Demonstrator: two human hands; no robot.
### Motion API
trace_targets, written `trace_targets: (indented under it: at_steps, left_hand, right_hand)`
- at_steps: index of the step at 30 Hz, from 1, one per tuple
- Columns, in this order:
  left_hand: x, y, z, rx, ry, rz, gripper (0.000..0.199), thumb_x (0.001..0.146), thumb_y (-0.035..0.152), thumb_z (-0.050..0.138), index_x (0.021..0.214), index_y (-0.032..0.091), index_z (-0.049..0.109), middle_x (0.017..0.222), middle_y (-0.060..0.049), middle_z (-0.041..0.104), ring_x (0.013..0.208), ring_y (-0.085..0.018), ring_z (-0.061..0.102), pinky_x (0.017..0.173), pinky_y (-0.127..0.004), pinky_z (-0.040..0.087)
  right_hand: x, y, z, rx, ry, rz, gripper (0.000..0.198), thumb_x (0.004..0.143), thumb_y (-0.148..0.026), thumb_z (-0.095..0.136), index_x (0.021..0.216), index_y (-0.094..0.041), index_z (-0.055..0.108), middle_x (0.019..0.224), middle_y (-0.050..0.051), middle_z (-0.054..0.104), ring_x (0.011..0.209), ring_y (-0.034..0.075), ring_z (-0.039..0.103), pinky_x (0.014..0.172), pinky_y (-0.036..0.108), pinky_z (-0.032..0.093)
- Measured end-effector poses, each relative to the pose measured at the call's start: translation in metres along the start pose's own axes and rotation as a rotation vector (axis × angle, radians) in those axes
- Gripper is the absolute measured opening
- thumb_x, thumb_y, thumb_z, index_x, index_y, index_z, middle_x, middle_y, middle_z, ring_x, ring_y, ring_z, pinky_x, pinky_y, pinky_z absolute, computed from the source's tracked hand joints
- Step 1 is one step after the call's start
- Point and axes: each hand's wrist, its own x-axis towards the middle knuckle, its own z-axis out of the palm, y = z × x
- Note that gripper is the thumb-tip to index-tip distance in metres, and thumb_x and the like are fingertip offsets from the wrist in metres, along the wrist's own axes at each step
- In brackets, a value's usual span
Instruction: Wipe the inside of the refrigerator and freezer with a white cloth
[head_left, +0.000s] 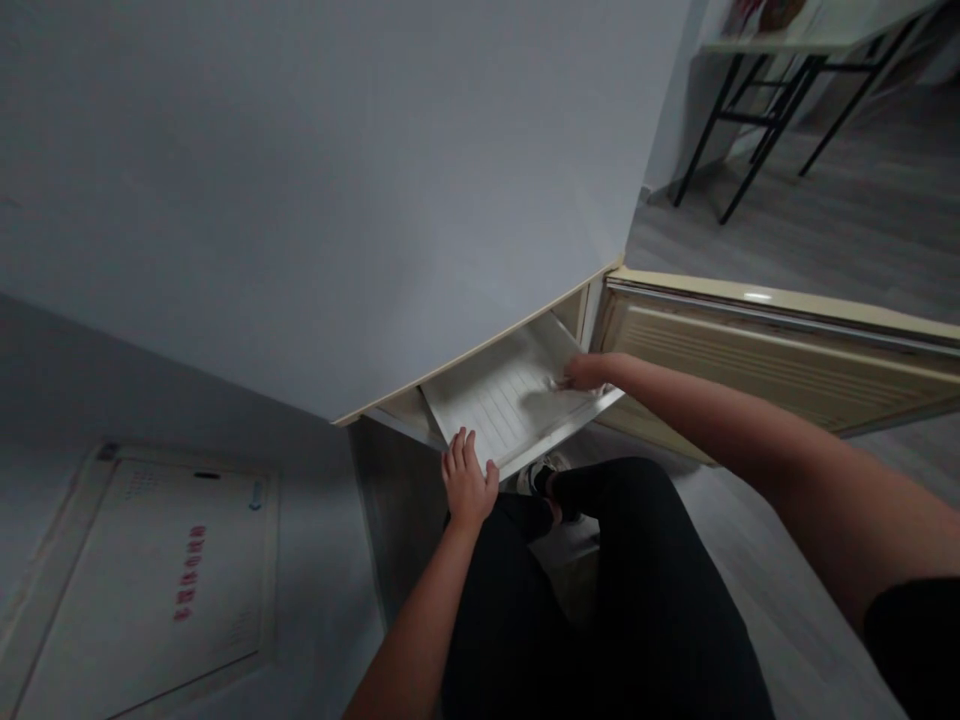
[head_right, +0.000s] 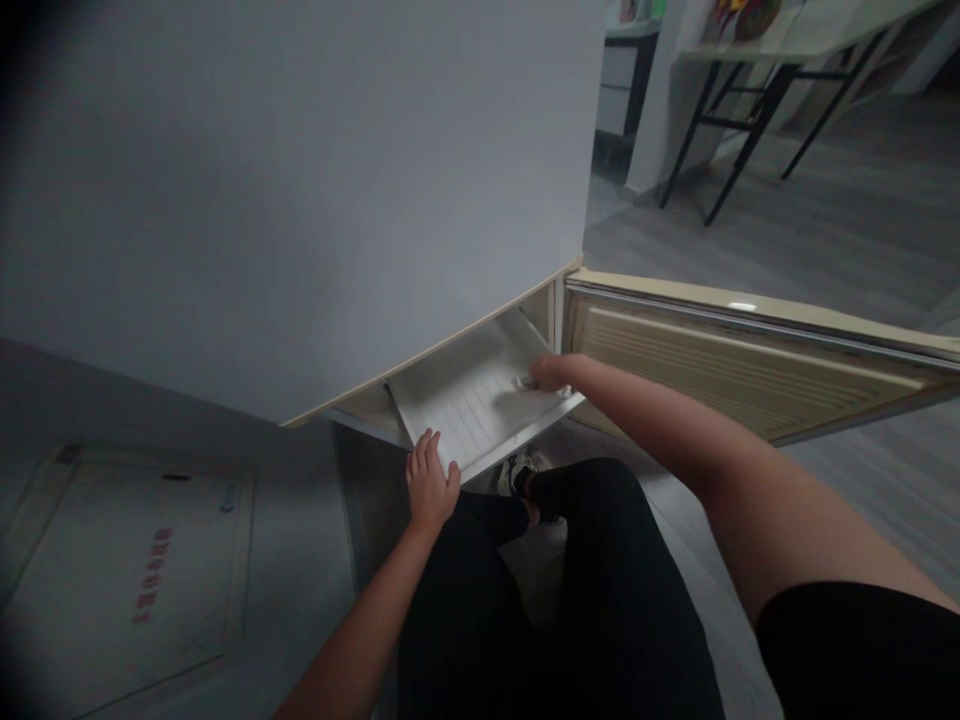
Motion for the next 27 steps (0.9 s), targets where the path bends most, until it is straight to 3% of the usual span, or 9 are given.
trace_targets:
  at_steps: [3, 5, 10, 13, 16, 19, 23, 27]
  left_hand:
    - [0.001, -0.002, 0.001, -0.007, -0.008, 0.013, 0.059, 0.092, 0.026, 0.047, 0.149, 0.009, 0.043, 0.157, -0.021, 0.046, 0.148, -0.035, 0.04, 0.122, -0.055, 0.032]
    - [0.001, -0.003, 0.001, -0.007, -0.01, 0.026, 0.059, 0.092, 0.027, 0.048, 0.148, 0.01, 0.043, 0.156, -0.021, 0.046, 0.148, -0.035, 0.04, 0.122, -0.054, 0.031]
    - [0.0, -0.004, 0.003, 0.0, 0.009, 0.017, 0.06, 0.09, 0.024, 0.051, 0.148, 0.011, 0.043, 0.154, -0.021, 0.048, 0.148, -0.035, 0.041, 0.12, -0.053, 0.034]
    - [0.0, -0.004, 0.003, -0.001, 0.008, 0.0, 0.063, 0.087, 0.022, 0.053, 0.148, 0.012, 0.043, 0.153, -0.021, 0.049, 0.147, -0.035, 0.042, 0.12, -0.054, 0.035]
    - [0.0, -0.004, 0.004, 0.0, -0.004, -0.006, 0.062, 0.087, 0.021, 0.053, 0.148, 0.013, 0.043, 0.153, -0.02, 0.05, 0.147, -0.035, 0.042, 0.119, -0.054, 0.036]
    - [0.0, -0.004, 0.004, -0.001, -0.013, -0.004, 0.062, 0.086, 0.021, 0.053, 0.147, 0.012, 0.043, 0.152, -0.021, 0.05, 0.147, -0.035, 0.042, 0.119, -0.054, 0.036]
    - [0.0, -0.004, 0.003, 0.0, -0.029, 0.006, 0.061, 0.086, 0.02, 0.053, 0.146, 0.012, 0.044, 0.152, -0.021, 0.051, 0.146, -0.035, 0.043, 0.12, -0.054, 0.036]
    - [0.0, -0.004, 0.003, 0.002, -0.017, 0.012, 0.059, 0.086, 0.02, 0.054, 0.144, 0.011, 0.047, 0.15, -0.02, 0.052, 0.145, -0.035, 0.044, 0.12, -0.051, 0.036]
  right_hand:
    - [-0.001, 0.008, 0.006, -0.152, 0.061, -0.259, 0.024, 0.095, -0.011, 0.053, 0.109, -0.007, 0.073, 0.133, 0.021, 0.062, 0.125, 0.028, 0.057, 0.118, 0.042, 0.031]
    - [0.004, 0.013, 0.016, -0.258, 0.058, -0.379, 0.025, 0.093, -0.009, 0.052, 0.106, -0.008, 0.074, 0.133, 0.02, 0.062, 0.127, 0.028, 0.054, 0.122, 0.044, 0.023]
    - [0.033, 0.024, 0.041, -0.251, 0.078, -0.223, 0.024, 0.076, 0.0, 0.054, 0.087, -0.007, 0.074, 0.112, 0.021, 0.07, 0.127, 0.03, 0.054, 0.123, 0.049, 0.021]
    - [0.057, 0.024, 0.04, -0.187, 0.184, -0.147, 0.039, 0.074, -0.003, 0.055, 0.108, -0.003, 0.074, 0.128, 0.024, 0.065, 0.14, 0.033, 0.045, 0.125, 0.052, 0.018]
    - [0.08, 0.021, 0.025, -0.13, 0.283, -0.095, 0.058, 0.081, -0.002, 0.045, 0.136, 0.001, 0.061, 0.148, 0.025, 0.051, 0.152, 0.03, 0.032, 0.127, 0.052, 0.017]
    - [0.098, 0.019, 0.006, -0.098, 0.341, -0.089, 0.062, 0.088, 0.0, 0.032, 0.147, 0.002, 0.05, 0.155, 0.022, 0.045, 0.157, 0.026, 0.023, 0.129, 0.05, 0.012]
    - [0.102, 0.018, -0.007, -0.083, 0.372, -0.111, 0.053, 0.09, 0.0, 0.034, 0.136, 0.006, 0.059, 0.149, 0.026, 0.05, 0.156, 0.026, 0.024, 0.13, 0.05, 0.009]
    - [0.073, 0.02, 0.005, -0.14, 0.28, -0.123, 0.037, 0.084, 0.003, 0.045, 0.108, 0.001, 0.073, 0.132, 0.024, 0.063, 0.15, 0.028, 0.036, 0.128, 0.053, 0.014]
